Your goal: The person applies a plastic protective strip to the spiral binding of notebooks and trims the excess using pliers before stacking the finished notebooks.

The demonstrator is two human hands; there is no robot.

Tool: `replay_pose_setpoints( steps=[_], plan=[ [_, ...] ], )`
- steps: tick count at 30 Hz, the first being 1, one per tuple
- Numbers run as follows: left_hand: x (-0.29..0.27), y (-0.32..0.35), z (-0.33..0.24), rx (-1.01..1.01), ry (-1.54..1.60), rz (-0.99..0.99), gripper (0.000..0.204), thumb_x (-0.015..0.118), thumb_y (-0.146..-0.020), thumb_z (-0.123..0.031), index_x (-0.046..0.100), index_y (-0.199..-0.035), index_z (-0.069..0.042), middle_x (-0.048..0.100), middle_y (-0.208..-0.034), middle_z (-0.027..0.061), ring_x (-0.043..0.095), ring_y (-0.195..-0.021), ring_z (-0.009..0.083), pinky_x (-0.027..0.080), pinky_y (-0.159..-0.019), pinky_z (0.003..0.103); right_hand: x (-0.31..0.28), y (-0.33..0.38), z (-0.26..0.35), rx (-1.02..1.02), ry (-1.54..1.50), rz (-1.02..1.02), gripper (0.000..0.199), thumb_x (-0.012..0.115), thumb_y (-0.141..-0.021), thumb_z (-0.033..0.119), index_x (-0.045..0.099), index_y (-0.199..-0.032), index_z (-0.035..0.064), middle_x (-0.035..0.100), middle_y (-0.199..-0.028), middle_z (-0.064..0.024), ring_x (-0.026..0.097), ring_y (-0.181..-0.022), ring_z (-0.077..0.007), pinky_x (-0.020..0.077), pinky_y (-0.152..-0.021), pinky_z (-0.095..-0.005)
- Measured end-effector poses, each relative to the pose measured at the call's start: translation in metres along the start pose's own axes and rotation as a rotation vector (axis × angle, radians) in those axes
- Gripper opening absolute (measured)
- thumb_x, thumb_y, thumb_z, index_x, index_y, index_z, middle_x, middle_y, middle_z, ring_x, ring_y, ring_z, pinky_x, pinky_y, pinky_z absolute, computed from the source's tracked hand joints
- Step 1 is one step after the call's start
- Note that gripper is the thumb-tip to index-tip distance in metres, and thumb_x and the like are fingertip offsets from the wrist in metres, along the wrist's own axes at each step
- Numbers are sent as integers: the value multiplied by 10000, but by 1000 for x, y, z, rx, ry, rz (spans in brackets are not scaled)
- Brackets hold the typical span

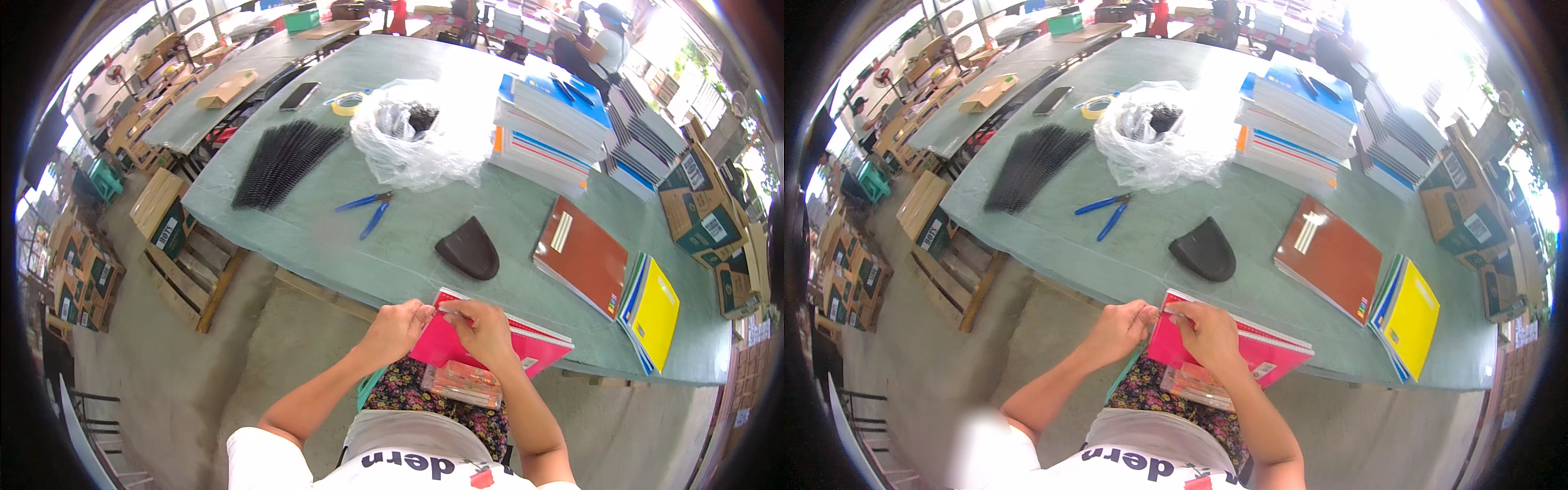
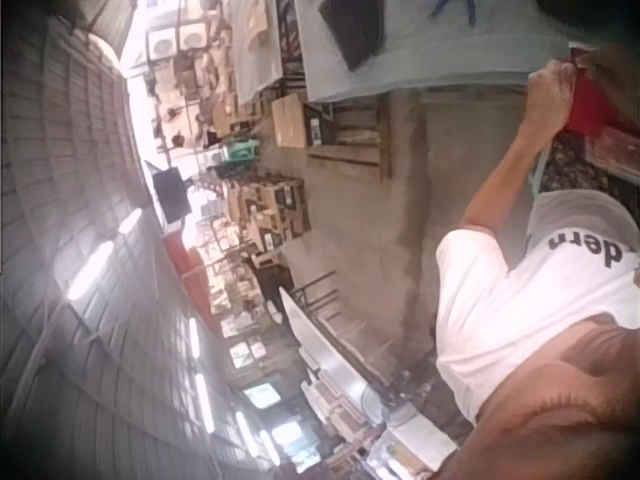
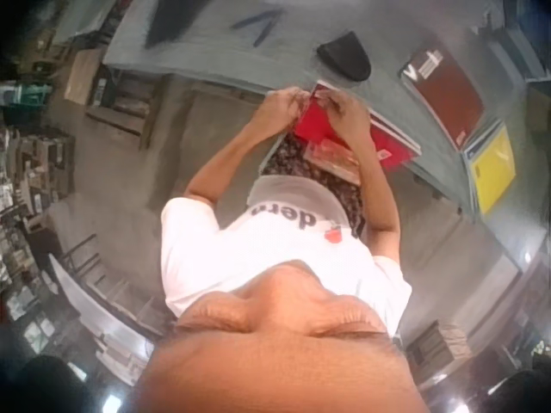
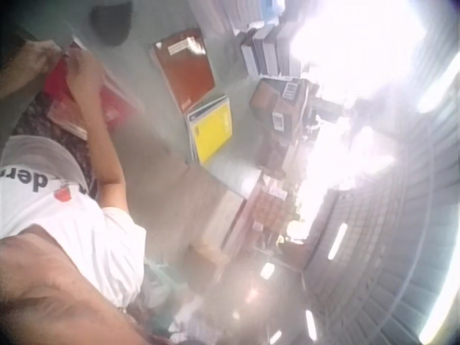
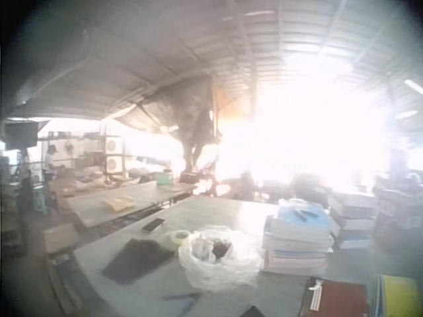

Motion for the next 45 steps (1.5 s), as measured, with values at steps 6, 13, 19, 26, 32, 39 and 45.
replay_pose_setpoints(
  steps=[6,13,19,26,32,39,45],
  plan=[
    [-5,-1,-8,471,-216,-194,177,587,-816,-165,573,-944,-43,599,-850,123,576,-812,309,481,-661,390,4,4,8,-156,-79,-223,130,620,-759,58,663,-873,103,638,-763,-82,608,-672,-270,475,-579,-356],
    [-8,-13,3,510,-93,124,178,581,-812,-154,560,-960,-57,587,-876,142,570,-813,326,471,-685,386,1,12,13,-242,131,-270,105,608,-769,102,645,-865,77,626,-751,-118,598,-685,-304,455,-608,-394],
    [-30,-20,-12,182,-57,275,162,552,-828,-185,564,-922,-54,591,-852,103,585,-831,288,468,-689,381,4,10,16,-222,113,-227,125,609,-785,152,597,-836,38,608,-739,-135,590,-669,-333,443,-589,-397],
    [-36,-109,-34,94,-194,52,556,601,-783,-470,516,-1120,-36,613,-930,178,600,-921,304,478,-785,396,8,7,-1,-155,103,-148,163,596,-817,146,568,-922,24,619,-786,-163,606,-723,-326,446,-602,-364],
    [35,-149,-26,50,-518,30,669,725,-690,-402,477,-1091,73,499,-1164,242,514,-1088,309,462,-853,405,8,17,27,-301,6,-306,155,604,-747,7,563,-896,-1,578,-734,-159,574,-660,-316,449,-615,-350],
    [-87,-42,-98,322,198,-346,272,614,-769,-99,596,-1038,-67,582,-965,119,593,-784,207,483,-724,311,-9,26,18,-160,222,-238,185,622,-741,40,582,-921,29,578,-819,-149,566,-775,-357,461,-696,-404],
    [-11,39,-21,477,-490,-109,362,598,-753,-10,644,-1088,-139,631,-862,87,584,-725,203,493,-618,299,-57,63,-21,-52,311,-235,196,670,-733,166,607,-881,55,615,-789,-123,588,-726,-303,458,-631,-391]
  ],
)
Point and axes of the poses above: each hand's wrist, its own y-axis away from the middle knuckle, its own x-axis out of the palm, z = x × y, the point moved 4 cm from there along -y, towards the middle knuckle
